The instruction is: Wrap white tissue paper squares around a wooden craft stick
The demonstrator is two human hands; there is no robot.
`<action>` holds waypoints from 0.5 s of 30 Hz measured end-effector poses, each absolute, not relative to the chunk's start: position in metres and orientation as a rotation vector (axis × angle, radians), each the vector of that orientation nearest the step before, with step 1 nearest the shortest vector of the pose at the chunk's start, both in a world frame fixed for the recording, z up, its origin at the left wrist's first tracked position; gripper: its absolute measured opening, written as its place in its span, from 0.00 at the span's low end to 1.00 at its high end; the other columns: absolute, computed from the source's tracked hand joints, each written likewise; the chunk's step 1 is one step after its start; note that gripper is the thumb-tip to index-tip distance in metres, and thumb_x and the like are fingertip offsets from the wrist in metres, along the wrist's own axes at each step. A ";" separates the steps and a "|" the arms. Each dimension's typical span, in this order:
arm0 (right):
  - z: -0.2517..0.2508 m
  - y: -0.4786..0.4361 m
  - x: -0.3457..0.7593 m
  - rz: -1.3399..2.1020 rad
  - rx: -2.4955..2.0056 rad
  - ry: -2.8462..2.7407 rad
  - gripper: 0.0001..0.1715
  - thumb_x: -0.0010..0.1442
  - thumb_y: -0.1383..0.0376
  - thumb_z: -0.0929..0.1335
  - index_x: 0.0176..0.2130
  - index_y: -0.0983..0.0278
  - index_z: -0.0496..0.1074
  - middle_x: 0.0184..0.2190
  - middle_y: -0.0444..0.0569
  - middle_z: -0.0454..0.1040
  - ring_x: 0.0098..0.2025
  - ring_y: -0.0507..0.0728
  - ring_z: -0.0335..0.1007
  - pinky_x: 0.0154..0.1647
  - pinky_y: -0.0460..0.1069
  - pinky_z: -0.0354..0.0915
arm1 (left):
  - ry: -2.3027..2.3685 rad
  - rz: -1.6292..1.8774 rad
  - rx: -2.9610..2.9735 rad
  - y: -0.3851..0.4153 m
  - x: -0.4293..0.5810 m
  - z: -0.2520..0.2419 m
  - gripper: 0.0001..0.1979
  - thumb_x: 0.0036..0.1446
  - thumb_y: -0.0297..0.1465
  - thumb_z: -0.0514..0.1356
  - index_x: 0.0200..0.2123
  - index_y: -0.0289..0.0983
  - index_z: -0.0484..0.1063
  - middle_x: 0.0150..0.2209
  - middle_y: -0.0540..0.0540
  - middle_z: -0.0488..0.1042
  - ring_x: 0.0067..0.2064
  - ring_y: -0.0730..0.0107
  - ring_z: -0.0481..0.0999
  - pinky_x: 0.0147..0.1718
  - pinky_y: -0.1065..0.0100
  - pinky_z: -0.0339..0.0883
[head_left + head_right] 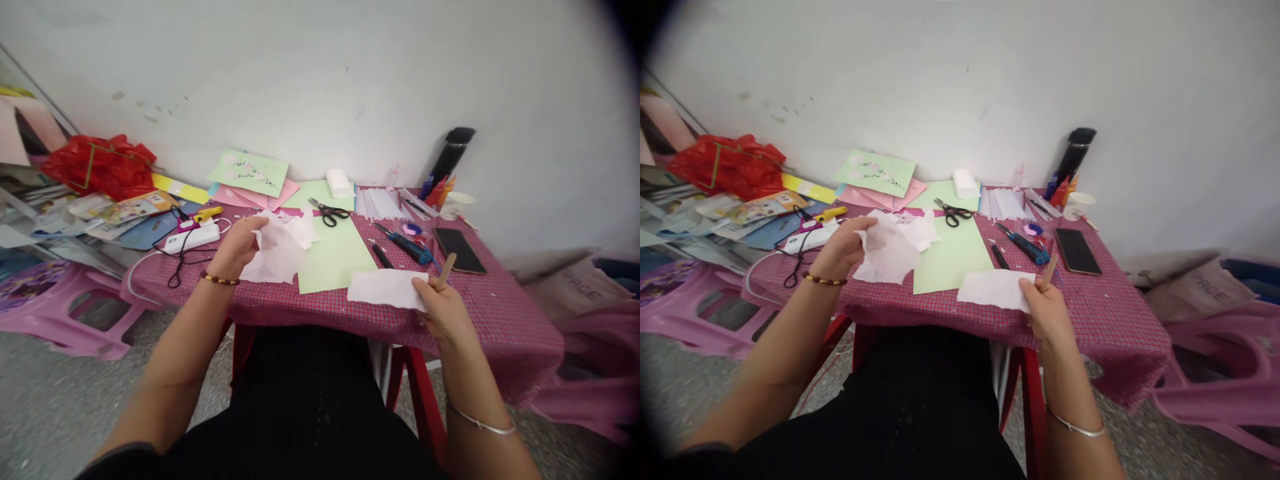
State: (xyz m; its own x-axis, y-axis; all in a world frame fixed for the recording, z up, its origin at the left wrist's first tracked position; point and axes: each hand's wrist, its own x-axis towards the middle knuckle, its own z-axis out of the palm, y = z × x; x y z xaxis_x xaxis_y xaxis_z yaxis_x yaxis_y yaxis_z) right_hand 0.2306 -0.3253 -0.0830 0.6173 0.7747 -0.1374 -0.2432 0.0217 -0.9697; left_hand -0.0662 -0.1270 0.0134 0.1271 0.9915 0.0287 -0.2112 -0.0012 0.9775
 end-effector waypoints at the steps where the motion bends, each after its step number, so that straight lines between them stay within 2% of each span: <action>1: -0.080 -0.329 0.232 0.843 -1.301 -0.526 0.11 0.45 0.62 0.74 0.29 0.62 0.72 0.20 0.44 0.75 0.17 0.52 0.67 0.15 0.46 0.61 | 0.946 1.170 1.179 -0.121 -0.054 0.021 0.04 0.44 0.24 0.60 0.20 0.33 0.68 0.20 0.49 0.68 0.23 0.74 0.67 0.23 0.72 0.62; 5: -0.068 -0.340 0.231 0.889 -1.124 -0.656 0.24 0.47 0.62 0.74 0.45 0.59 0.71 0.35 0.45 0.78 0.27 0.53 0.73 0.27 0.47 0.68 | 0.942 0.949 1.633 -0.104 0.015 0.037 0.07 0.49 0.28 0.58 0.21 0.32 0.67 0.21 0.49 0.66 0.23 0.75 0.66 0.24 0.73 0.60; 7: -0.065 -0.342 0.231 0.892 -1.103 -0.677 0.27 0.47 0.62 0.74 0.48 0.58 0.70 0.35 0.45 0.78 0.28 0.53 0.73 0.29 0.48 0.68 | 0.904 0.853 1.789 -0.107 0.052 0.033 0.06 0.46 0.29 0.61 0.22 0.32 0.69 0.23 0.48 0.69 0.26 0.70 0.70 0.28 0.70 0.64; 8: -0.064 -0.343 0.231 0.893 -1.109 -0.690 0.27 0.47 0.61 0.74 0.48 0.58 0.70 0.34 0.45 0.78 0.28 0.53 0.73 0.29 0.48 0.68 | 0.875 0.822 1.866 -0.112 0.069 0.030 0.06 0.43 0.28 0.64 0.25 0.32 0.71 0.27 0.46 0.72 0.32 0.66 0.73 0.34 0.67 0.66; 9: -0.063 -0.343 0.231 0.894 -1.121 -0.708 0.27 0.47 0.61 0.74 0.48 0.59 0.71 0.34 0.45 0.78 0.28 0.53 0.72 0.29 0.47 0.67 | 0.830 0.812 2.062 -0.120 0.082 0.025 0.11 0.41 0.29 0.65 0.31 0.32 0.73 0.34 0.43 0.75 0.39 0.62 0.74 0.41 0.64 0.67; 11: -0.063 -0.345 0.232 0.910 -1.143 -0.758 0.24 0.48 0.60 0.74 0.46 0.60 0.72 0.32 0.45 0.77 0.28 0.52 0.71 0.28 0.47 0.65 | 0.661 0.792 2.375 -0.138 0.099 0.016 0.24 0.42 0.31 0.65 0.46 0.32 0.71 0.50 0.37 0.72 0.54 0.53 0.69 0.54 0.56 0.60; 13: -0.063 -0.347 0.231 0.940 -1.152 -0.810 0.19 0.50 0.60 0.73 0.43 0.60 0.74 0.30 0.45 0.75 0.27 0.52 0.69 0.27 0.46 0.63 | 0.407 0.614 2.404 -0.157 0.103 0.010 0.32 0.44 0.33 0.65 0.54 0.34 0.66 0.58 0.34 0.66 0.59 0.53 0.65 0.56 0.54 0.59; 15: -0.062 -0.350 0.230 0.975 -1.155 -0.860 0.15 0.50 0.60 0.73 0.40 0.60 0.75 0.28 0.44 0.73 0.26 0.51 0.67 0.26 0.45 0.61 | 0.171 0.398 2.243 -0.170 0.099 0.007 0.36 0.45 0.33 0.66 0.59 0.39 0.62 0.59 0.36 0.65 0.60 0.57 0.66 0.53 0.57 0.64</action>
